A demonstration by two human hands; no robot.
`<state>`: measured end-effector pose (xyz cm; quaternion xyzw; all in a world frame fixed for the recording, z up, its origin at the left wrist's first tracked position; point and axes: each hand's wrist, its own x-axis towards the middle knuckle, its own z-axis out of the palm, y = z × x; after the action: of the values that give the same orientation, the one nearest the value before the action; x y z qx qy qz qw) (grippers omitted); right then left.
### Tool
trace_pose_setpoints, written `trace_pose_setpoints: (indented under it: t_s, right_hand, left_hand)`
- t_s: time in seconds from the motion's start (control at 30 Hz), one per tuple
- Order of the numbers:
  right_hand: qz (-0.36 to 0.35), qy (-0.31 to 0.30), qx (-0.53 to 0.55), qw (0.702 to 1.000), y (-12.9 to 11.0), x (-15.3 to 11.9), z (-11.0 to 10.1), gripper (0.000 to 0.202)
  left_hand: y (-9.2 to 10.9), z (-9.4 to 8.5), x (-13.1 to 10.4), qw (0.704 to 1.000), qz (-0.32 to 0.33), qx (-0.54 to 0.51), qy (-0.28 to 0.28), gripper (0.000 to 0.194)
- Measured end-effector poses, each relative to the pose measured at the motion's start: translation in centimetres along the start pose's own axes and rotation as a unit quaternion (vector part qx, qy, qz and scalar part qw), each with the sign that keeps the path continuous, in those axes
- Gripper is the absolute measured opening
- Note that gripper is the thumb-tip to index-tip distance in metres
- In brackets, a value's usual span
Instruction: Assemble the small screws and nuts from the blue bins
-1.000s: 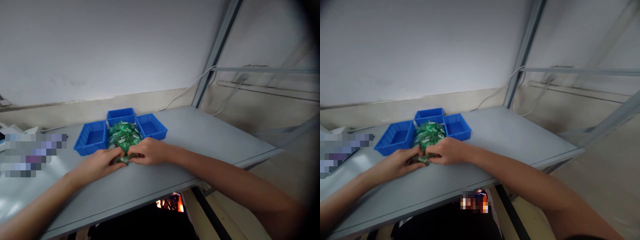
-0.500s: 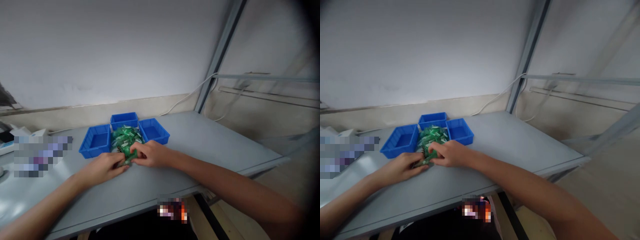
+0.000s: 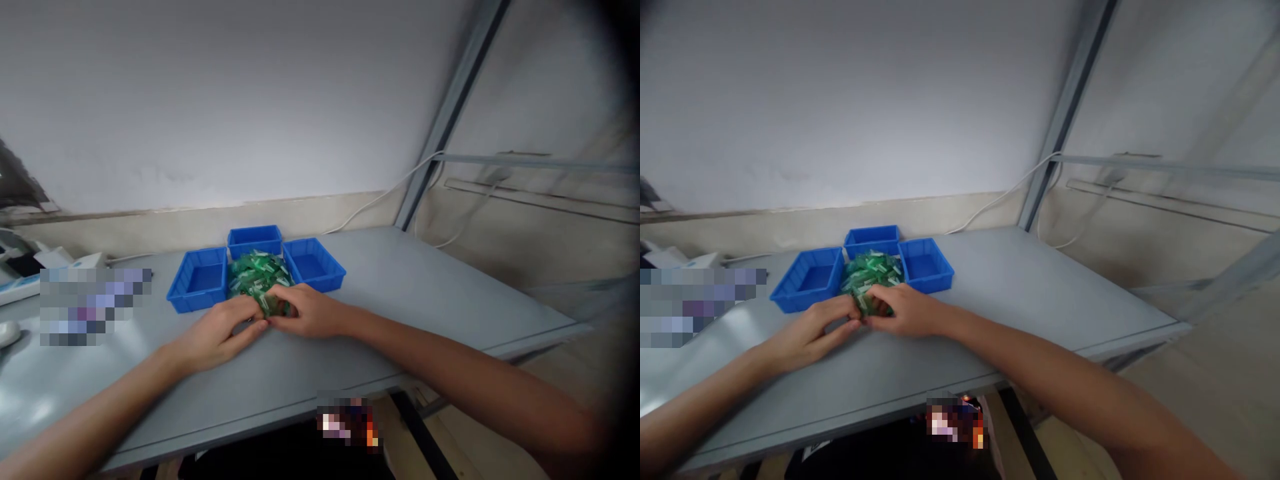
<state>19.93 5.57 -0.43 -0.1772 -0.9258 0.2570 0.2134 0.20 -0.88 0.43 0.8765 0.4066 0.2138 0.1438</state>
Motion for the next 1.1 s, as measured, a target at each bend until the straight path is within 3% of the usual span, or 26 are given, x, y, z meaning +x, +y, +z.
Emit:
trace_pose_setpoints:
  t_s: [0.1, 0.23, 0.4, 0.5, 1.1]
  right_hand:
    - [-0.001, 0.016, -0.037, 0.999, 0.1, 0.0, -0.2, 0.018]
    - [0.012, -0.008, -0.001, 1.0, 0.1, 0.0, -0.6, 0.017]
    - [0.026, -0.02, 0.042, 0.999, 0.0, 0.0, -0.7, 0.015]
    - [0.026, -0.014, 0.039, 0.999, 0.1, 0.0, -0.7, 0.019]
    - [-0.005, -0.027, -0.007, 1.0, 0.7, 0.0, -0.7, 0.02]
  left_hand:
    - [-0.4, 0.1, 0.1, 0.997, -0.056, 0.028, 0.051, 0.027]
    - [-1.1, 0.0, 0.3, 0.989, -0.111, 0.045, 0.086, 0.027]
    - [-0.9, -0.2, 0.2, 0.998, -0.051, 0.029, 0.031, 0.028]
    - [-0.7, -0.2, 0.1, 0.999, -0.028, 0.025, 0.026, 0.028]
    - [-1.0, 0.1, -0.3, 0.997, -0.047, 0.054, 0.002, 0.021]
